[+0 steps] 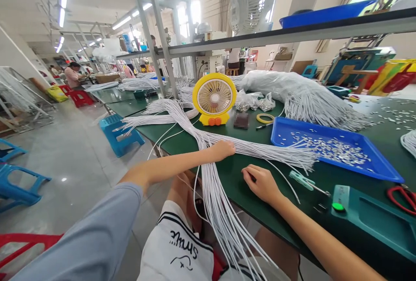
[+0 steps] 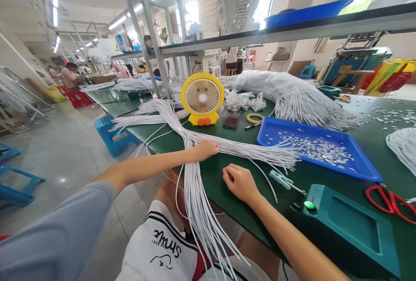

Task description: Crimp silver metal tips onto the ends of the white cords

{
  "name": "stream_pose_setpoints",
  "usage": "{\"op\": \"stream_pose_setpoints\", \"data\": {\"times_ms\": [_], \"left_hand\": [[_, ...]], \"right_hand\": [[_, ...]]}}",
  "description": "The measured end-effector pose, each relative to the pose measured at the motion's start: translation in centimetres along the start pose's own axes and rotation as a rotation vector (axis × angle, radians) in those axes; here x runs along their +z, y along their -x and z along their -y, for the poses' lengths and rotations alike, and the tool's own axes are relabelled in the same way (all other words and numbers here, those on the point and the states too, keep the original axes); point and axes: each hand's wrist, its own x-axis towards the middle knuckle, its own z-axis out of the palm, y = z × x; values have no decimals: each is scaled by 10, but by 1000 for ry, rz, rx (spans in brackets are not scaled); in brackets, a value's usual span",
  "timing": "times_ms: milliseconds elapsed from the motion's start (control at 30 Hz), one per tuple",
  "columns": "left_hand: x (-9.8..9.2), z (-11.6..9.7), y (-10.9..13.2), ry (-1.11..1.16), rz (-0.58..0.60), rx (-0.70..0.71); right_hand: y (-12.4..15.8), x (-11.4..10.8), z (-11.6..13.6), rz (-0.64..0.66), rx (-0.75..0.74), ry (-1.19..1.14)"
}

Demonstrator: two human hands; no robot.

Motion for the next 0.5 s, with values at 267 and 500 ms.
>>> {"op": "stream_pose_setpoints", "data": {"times_ms": [267, 500], "left_hand": [[-15, -8, 11, 63, -199, 28], [3, 4, 40, 412, -462, 41]], "right_hand": [[8, 6, 7, 82, 41, 31], [10, 17, 3, 227, 107, 111]]}}
